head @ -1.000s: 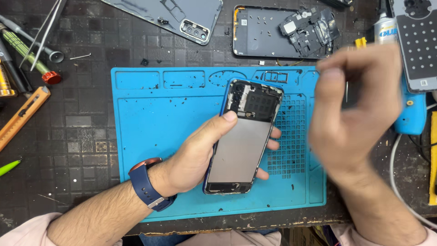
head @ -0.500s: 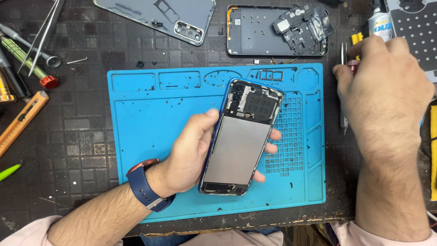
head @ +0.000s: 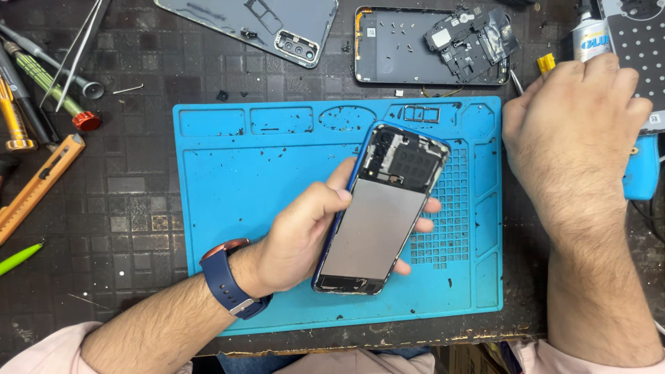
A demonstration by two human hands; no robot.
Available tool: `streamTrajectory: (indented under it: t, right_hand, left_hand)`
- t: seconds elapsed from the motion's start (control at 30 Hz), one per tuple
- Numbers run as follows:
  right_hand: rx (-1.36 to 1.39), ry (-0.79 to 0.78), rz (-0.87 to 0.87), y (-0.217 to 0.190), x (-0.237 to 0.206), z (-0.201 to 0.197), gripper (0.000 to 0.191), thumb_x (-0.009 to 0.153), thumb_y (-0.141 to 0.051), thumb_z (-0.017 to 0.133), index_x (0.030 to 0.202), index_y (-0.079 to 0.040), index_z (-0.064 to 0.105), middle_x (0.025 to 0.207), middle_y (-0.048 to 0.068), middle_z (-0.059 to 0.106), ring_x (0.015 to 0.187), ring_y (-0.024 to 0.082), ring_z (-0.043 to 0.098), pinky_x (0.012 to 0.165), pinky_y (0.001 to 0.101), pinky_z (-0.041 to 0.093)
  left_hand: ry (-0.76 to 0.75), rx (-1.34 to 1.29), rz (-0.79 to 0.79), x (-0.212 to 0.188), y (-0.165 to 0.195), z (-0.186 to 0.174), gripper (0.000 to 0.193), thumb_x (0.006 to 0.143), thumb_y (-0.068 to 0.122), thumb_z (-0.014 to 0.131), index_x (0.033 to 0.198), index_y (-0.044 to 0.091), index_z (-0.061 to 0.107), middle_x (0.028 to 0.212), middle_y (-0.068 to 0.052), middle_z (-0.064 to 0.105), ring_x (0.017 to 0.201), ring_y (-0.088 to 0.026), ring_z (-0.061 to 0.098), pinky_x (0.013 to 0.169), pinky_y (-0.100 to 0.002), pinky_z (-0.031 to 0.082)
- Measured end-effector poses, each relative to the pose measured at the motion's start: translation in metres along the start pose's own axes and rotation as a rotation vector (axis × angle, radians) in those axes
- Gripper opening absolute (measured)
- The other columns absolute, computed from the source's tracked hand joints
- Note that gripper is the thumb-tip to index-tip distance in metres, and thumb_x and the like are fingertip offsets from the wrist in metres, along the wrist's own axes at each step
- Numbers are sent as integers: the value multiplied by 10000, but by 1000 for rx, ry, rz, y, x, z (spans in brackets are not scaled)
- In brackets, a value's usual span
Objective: The person holds a disassembled smartphone frame and uses tweezers to pry and remove old adhesive residue and debris from the frame edges, working around the perimeter of the phone on a blue repair mat.
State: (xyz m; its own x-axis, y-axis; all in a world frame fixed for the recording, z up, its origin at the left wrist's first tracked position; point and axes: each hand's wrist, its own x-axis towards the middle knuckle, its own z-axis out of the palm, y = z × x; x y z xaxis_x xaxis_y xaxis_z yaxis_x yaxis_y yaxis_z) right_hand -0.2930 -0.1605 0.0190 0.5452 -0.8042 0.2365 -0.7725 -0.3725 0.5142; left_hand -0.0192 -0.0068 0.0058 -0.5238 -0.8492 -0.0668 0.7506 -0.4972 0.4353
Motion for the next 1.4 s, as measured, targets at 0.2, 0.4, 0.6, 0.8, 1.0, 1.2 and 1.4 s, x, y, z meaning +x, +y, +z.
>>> streamTrajectory:
  t: [0.2, 0.4, 0.6, 0.8, 1.0, 1.2, 1.4]
  right_hand:
    - [270, -118, 49, -4, 7, -28, 172, 973, -207, 745, 984, -43, 695, 995, 148, 636, 983, 368, 582, 809, 538, 431]
    - [349, 36, 76, -8, 15, -29, 166, 1100, -125, 545, 1007, 5, 591, 994, 140, 585, 958, 301, 571, 857, 445, 480]
    - [912, 90, 416, -2, 3, -40, 467, 1240, -231, 315, 935, 3, 579, 708, 64, 554, 632, 157, 621, 538, 296, 521]
    - [1122, 113, 493, -1, 6, -34, 396, 1253, -262, 333, 1024, -39, 567, 719, 15, 506, 598, 108, 522, 514, 258, 436]
    - [1284, 122, 513, 9, 7, -21, 283, 1250, -281, 382, 1136, -89, 555, 762, -25, 448, 598, 74, 399, 526, 233, 327]
    - [1904, 80, 595, 27, 5, -2, 193, 1254, -288, 439, 1229, -127, 542, 805, -58, 411, 605, 46, 306, 543, 207, 240]
    - [2506, 36, 815, 34, 12, 6, 180, 1259, -196, 474, 1213, -32, 532, 978, 22, 542, 838, 82, 522, 783, 178, 443]
  left_hand:
    - [-11, -83, 46, 0, 1, -1, 635, 1038, 337, 252, 1621, 90, 204, 1544, -288, 455, 1364, -362, 524, 1020, -560, 552]
    - [11, -10, 27, 0, -1, -1, 627, 1045, 326, 275, 1618, 76, 229, 1543, -283, 463, 1360, -354, 530, 1032, -550, 537]
    - [11, -10, 24, -1, -1, 0, 624, 1044, 323, 283, 1619, 88, 225, 1523, -276, 488, 1346, -349, 541, 1038, -535, 538]
    - [10, -25, 48, 1, -1, -2, 622, 1044, 317, 268, 1621, 84, 244, 1524, -270, 487, 1339, -345, 544, 1046, -541, 539]
    - [22, 4, 45, 1, -2, -2, 607, 1047, 321, 257, 1606, 86, 249, 1513, -277, 496, 1327, -346, 551, 1024, -540, 552]
    - [25, 1, 29, 1, -2, -2, 589, 1064, 330, 266, 1603, 94, 231, 1507, -274, 500, 1339, -351, 551, 1020, -523, 549]
    - [53, 24, 60, 4, -2, -1, 555, 1094, 321, 268, 1568, 33, 238, 1476, -290, 526, 1299, -363, 581, 991, -515, 567]
